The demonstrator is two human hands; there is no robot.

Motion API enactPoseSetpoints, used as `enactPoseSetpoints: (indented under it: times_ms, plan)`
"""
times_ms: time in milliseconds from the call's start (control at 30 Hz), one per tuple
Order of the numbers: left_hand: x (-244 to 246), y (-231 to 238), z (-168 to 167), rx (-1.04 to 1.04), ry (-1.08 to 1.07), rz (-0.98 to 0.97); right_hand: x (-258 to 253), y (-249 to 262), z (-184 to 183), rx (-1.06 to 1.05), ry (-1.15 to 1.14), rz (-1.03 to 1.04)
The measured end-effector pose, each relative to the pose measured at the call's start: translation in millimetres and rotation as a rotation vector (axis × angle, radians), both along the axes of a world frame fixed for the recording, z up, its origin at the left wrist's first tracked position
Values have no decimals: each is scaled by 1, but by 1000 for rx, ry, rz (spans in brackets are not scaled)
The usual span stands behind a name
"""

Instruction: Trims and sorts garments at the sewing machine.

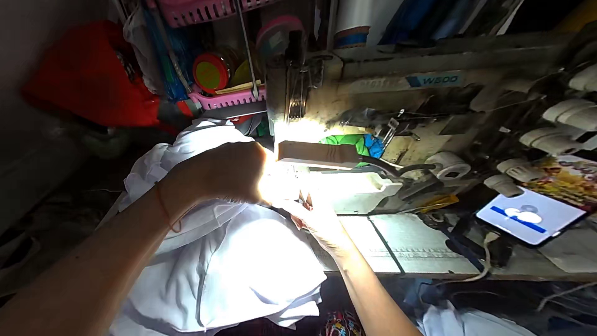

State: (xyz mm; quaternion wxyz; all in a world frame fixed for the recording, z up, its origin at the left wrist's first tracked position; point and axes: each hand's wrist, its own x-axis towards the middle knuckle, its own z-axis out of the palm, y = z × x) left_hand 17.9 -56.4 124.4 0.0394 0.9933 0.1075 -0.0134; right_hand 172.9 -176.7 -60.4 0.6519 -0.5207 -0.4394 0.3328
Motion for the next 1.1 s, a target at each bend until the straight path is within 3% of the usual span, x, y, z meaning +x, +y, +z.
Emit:
enactPoseSetpoints:
  times_ms: [100,267,433,533,700,800,867,967,1033,1100]
  plan:
    - [3,6,-6,-59,10,-71,0,0,-1,-1,2,8]
    - [2,30,-21,169,-101,98,-1,-2,1,-21,-13,-9]
    - [-10,24,-29,-95,-191,52,-4,-5,-1,-26,10,-42]
    - [-17,22,-45,-275,-155,123,-10,-12,-5,-33,3,-99]
    - [-29,25,-68,-331,-223,120,-14,-14,-7,-41,-37,-157]
    - [-27,33,-89,-303,-367,204,-14,-10,-6,-56,-54,-160]
    - [-11,28,-86,-250,-413,244,-14,-9,-6,-68,-64,-160]
    - [16,14,-76,-182,-301,323,-18,-10,-7,-111,-103,-164]
    - [34,18,-99,-44,-318,319,-20,-12,-7,-133,-146,-169]
    - [63,47,-147,177,-491,244,-22,-14,-7,-132,-173,-182]
